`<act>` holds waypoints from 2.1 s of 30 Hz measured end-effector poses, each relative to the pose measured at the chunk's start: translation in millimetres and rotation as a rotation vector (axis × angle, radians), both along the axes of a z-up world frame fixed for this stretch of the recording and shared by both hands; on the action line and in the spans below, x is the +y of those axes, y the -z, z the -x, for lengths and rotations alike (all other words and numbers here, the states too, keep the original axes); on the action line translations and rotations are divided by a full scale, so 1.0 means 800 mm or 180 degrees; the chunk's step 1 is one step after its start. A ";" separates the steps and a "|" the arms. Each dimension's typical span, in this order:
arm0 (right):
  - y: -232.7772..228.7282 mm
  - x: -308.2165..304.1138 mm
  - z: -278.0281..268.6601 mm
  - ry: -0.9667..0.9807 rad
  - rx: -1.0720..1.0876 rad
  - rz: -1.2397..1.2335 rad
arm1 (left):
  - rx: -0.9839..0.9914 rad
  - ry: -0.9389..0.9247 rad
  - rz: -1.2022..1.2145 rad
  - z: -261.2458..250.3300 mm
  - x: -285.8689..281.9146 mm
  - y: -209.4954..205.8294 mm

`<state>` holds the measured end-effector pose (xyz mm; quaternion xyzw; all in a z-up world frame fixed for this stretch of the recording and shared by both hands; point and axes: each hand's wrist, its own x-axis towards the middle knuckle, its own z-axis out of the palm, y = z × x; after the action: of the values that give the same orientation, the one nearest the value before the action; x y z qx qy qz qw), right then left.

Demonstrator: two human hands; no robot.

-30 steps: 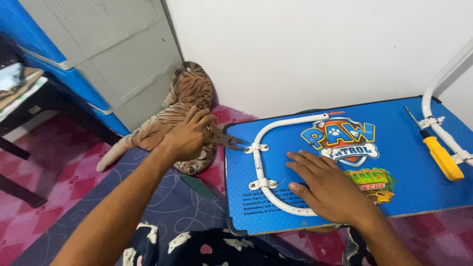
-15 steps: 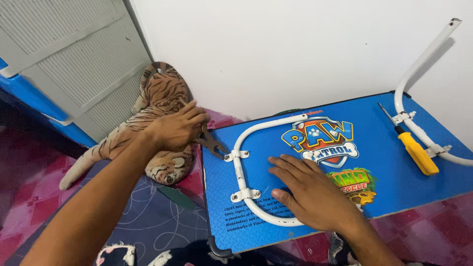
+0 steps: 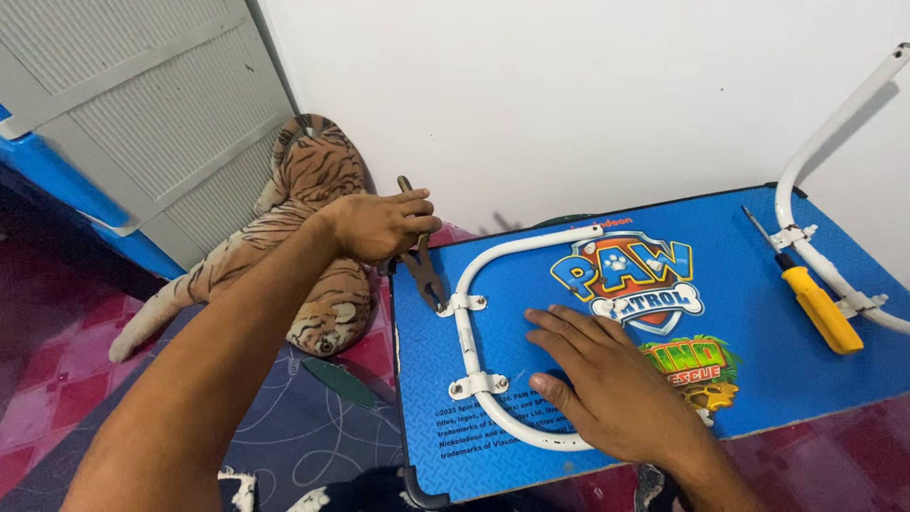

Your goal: The person sits on the floor with a small children's folding table upside down in their lap. They use pliers to loosen and turn bolts on the white metal frame brackets, briefly use a screwdriver, reposition the table, and continue tightening the bracket bolts by hand and with pliers.

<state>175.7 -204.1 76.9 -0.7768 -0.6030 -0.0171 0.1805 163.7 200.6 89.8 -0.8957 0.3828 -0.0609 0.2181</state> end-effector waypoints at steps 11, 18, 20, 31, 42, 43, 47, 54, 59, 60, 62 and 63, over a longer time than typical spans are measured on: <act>-0.001 -0.001 0.001 0.0056 0.0058 -0.0004 | 0.0599 -0.2346 0.0239 0.096 -0.030 0.005; 0.000 -0.001 0.004 0.0104 0.0007 -0.0098 | 0.0716 -0.3885 0.0547 0.194 -0.161 -0.002; 0.000 -0.001 0.003 0.0095 0.0029 -0.0079 | 0.0789 -0.4241 0.0513 0.204 -0.207 -0.004; 0.004 -0.007 0.003 0.0132 0.0084 -0.0083 | 0.0847 -0.4230 0.0898 0.208 -0.221 -0.021; 0.003 -0.006 0.004 0.0170 0.0153 -0.0053 | 0.0463 -0.2821 0.0738 0.168 -0.100 -0.026; 0.003 -0.006 0.004 0.0159 0.0150 -0.0076 | 0.0333 -0.2580 0.0492 0.163 -0.089 -0.026; 0.003 -0.006 0.003 0.0143 0.0133 -0.0084 | 0.0038 -0.1986 0.0476 0.149 -0.054 -0.019; 0.001 -0.006 0.004 0.0145 0.0183 -0.0115 | 0.0111 -0.1609 0.0669 0.110 -0.041 -0.006; 0.000 -0.006 0.003 0.0165 0.0220 -0.0020 | 0.0456 -0.1469 0.0303 0.084 -0.032 -0.014; 0.000 -0.005 0.003 0.0149 0.0209 -0.0019 | 0.0338 -0.1267 0.0114 0.081 -0.029 -0.017; 0.000 -0.005 0.003 0.0166 0.0236 -0.0010 | 0.0097 -0.0859 -0.0258 0.074 -0.023 -0.019; 0.000 -0.005 0.004 0.0175 0.0250 -0.0004 | 0.0123 -0.0858 -0.0299 0.069 -0.022 -0.018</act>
<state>172.8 -208.2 77.0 -0.7930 -0.5739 0.0080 0.2040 108.3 182.8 104.5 -0.9288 0.2655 0.0042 0.2586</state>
